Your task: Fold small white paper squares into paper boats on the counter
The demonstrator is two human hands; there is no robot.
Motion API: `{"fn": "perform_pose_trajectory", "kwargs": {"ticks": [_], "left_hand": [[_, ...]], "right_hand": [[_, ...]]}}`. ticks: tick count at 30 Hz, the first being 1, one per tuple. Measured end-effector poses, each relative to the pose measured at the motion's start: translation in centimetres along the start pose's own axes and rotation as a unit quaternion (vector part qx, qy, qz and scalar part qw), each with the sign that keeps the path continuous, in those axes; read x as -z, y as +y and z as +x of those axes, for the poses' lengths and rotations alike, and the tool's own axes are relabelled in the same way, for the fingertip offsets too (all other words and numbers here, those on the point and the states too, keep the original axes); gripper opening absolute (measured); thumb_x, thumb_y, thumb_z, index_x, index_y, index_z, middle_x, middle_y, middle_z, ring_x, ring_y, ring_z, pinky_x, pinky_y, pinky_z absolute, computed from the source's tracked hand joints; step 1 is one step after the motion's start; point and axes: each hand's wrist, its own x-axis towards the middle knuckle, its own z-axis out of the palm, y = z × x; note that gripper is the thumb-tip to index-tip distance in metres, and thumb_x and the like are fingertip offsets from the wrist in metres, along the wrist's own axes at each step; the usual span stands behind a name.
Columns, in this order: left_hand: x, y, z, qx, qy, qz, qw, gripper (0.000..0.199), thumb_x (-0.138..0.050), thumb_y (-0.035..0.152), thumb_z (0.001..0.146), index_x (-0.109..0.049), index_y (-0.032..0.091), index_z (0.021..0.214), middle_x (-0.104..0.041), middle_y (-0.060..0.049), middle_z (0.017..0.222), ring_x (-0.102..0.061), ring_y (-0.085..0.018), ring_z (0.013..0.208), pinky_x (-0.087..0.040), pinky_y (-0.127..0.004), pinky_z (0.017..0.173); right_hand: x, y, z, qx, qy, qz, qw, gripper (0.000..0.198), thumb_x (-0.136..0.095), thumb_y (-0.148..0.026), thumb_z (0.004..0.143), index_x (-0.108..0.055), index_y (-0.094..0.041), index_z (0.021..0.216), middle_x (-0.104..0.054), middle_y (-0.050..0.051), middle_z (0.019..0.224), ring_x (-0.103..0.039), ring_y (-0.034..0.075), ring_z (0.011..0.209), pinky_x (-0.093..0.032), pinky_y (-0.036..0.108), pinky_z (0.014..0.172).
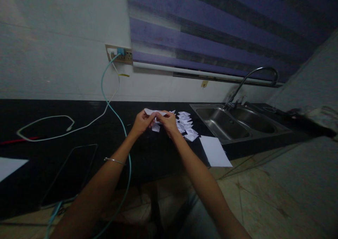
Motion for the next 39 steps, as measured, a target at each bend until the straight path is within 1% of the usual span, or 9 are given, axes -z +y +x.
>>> {"fn": "perform_pose_trajectory", "kwargs": {"ticks": [5,10,18,21,24,28,33,37,39], "left_hand": [[0.3,-0.7,-0.1,0.008,-0.058,0.054,0.997,0.044,-0.053,0.053,0.089,-0.053,0.018,0.063,-0.05,0.002,0.045,-0.045,-0.009,0.038,-0.035,-0.02,0.039],[0.3,-0.5,-0.2,-0.009,-0.067,0.065,0.996,0.045,-0.051,0.054,0.09,-0.054,0.018,0.064,-0.053,0.002,0.049,-0.046,-0.009,0.041,-0.036,-0.02,0.04],[0.7,0.9,-0.1,-0.018,-0.133,0.061,0.989,0.046,-0.045,0.058,0.092,-0.053,0.019,0.07,-0.051,0.003,0.049,-0.045,-0.009,0.042,-0.034,-0.019,0.041],[1.1,0.8,-0.1,-0.006,-0.149,0.063,0.987,0.047,-0.043,0.057,0.094,-0.053,0.018,0.069,-0.05,0.003,0.047,-0.043,-0.008,0.039,-0.033,-0.019,0.04],[1.5,0.4,-0.1,0.015,-0.169,0.053,0.984,0.05,-0.044,0.057,0.094,-0.054,0.017,0.066,-0.05,0.002,0.044,-0.044,-0.008,0.037,-0.033,-0.019,0.04],[1.6,0.6,-0.2,0.055,-0.183,0.028,0.981,0.053,-0.045,0.06,0.093,-0.055,0.016,0.065,-0.055,0.0,0.047,-0.049,-0.008,0.038,-0.035,-0.019,0.04],[1.2,1.6,-0.6,0.086,-0.194,0.025,0.977,0.054,-0.044,0.06,0.093,-0.056,0.014,0.067,-0.056,0.0,0.048,-0.05,-0.007,0.04,-0.036,-0.018,0.041],[1.4,1.4,-0.6,0.127,-0.239,0.013,0.963,0.064,-0.031,0.065,0.094,-0.058,0.013,0.068,-0.058,-0.003,0.049,-0.053,-0.009,0.04,-0.037,-0.019,0.043],[1.5,1.0,-0.4,0.139,-0.254,0.013,0.957,0.065,-0.032,0.068,0.092,-0.059,0.012,0.071,-0.06,-0.004,0.051,-0.053,-0.01,0.039,-0.036,-0.02,0.042]], "right_hand": [[0.1,0.3,0.1,-0.007,0.002,-0.013,1.0,0.039,-0.081,-0.05,0.062,-0.074,-0.016,0.079,-0.071,0.005,0.077,-0.06,0.014,0.064,-0.048,0.025,0.061],[0.2,0.3,0.0,-0.002,0.007,-0.019,1.0,0.039,-0.081,-0.05,0.062,-0.075,-0.016,0.079,-0.071,0.005,0.079,-0.06,0.013,0.063,-0.047,0.024,0.059],[0.4,0.5,0.1,-0.011,-0.004,-0.006,1.0,0.037,-0.081,-0.049,0.063,-0.074,-0.015,0.075,-0.065,0.002,0.065,-0.052,0.01,0.054,-0.042,0.023,0.052],[1.2,-0.3,0.2,-0.009,-0.03,-0.034,0.999,0.034,-0.078,-0.05,0.067,-0.073,-0.017,0.077,-0.067,0.002,0.07,-0.053,0.011,0.057,-0.041,0.023,0.053],[2.4,-1.2,0.3,0.028,-0.073,-0.031,0.996,0.03,-0.072,-0.046,0.075,-0.073,-0.022,0.093,-0.071,0.003,0.092,-0.061,0.014,0.076,-0.046,0.023,0.062],[3.3,-1.1,0.5,0.05,-0.127,-0.101,0.986,0.025,-0.074,-0.041,0.073,-0.074,-0.02,0.086,-0.07,0.004,0.089,-0.061,0.016,0.08,-0.049,0.026,0.068],[3.4,0.1,0.9,0.02,-0.172,-0.125,0.977,0.025,-0.067,-0.044,0.08,-0.073,-0.02,0.083,-0.067,0.003,0.085,-0.06,0.015,0.075,-0.05,0.026,0.064],[3.7,0.6,1.0,0.015,-0.182,-0.152,0.971,0.029,-0.062,-0.046,0.085,-0.071,-0.018,0.08,-0.064,0.002,0.076,-0.058,0.014,0.069,-0.049,0.027,0.064],[3.8,0.4,0.9,0.034,-0.211,-0.172,0.962,0.027,-0.064,-0.044,0.085,-0.071,-0.018,0.082,-0.065,0.002,0.077,-0.06,0.015,0.072,-0.049,0.028,0.068]]}}
